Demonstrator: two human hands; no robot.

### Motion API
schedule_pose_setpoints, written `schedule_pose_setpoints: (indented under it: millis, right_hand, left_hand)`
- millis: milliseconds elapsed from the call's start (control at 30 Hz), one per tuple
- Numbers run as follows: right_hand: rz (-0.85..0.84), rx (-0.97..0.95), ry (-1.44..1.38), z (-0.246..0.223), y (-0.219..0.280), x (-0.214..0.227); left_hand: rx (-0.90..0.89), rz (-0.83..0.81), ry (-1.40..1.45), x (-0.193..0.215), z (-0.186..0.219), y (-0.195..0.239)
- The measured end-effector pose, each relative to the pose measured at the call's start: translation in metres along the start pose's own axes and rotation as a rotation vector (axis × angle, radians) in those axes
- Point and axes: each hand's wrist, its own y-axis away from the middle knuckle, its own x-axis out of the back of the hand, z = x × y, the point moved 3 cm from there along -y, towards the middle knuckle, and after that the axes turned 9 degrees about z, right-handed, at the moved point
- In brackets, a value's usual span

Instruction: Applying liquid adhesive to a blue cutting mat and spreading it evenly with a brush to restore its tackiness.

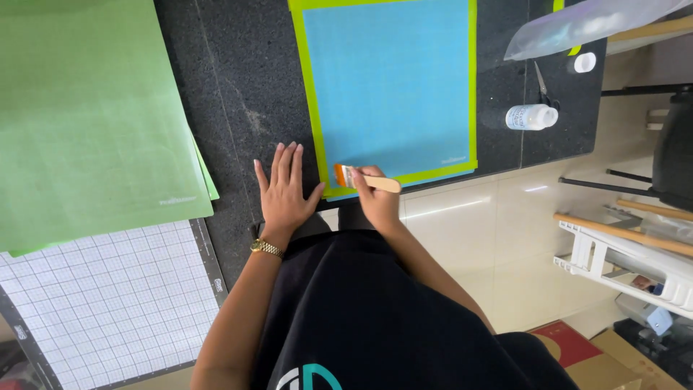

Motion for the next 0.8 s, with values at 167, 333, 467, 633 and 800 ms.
schedule_pose_setpoints:
  millis: [167,333,467,633,800]
  right_hand:
    - [0.098,0.026,0.084,0.025,-0.013,0.047]
    - [0.038,0.051,0.001,0.007,0.005,0.007]
    - [0.032,0.078,0.018,0.009,0.0,0.015]
    - [0.104,0.082,0.034,0.01,-0.01,0.024]
    - [0.026,0.132,0.012,-0.005,0.003,-0.006]
  left_hand:
    - [-0.016,-0.06,0.033,0.002,0.001,0.0]
    - [-0.026,-0.049,0.026,0.004,0.001,0.0]
    - [-0.035,-0.008,0.025,0.004,0.0,0.0]
    - [-0.053,0.034,0.017,0.006,0.001,-0.003]
    - [-0.042,0.013,0.026,0.007,0.002,-0.001]
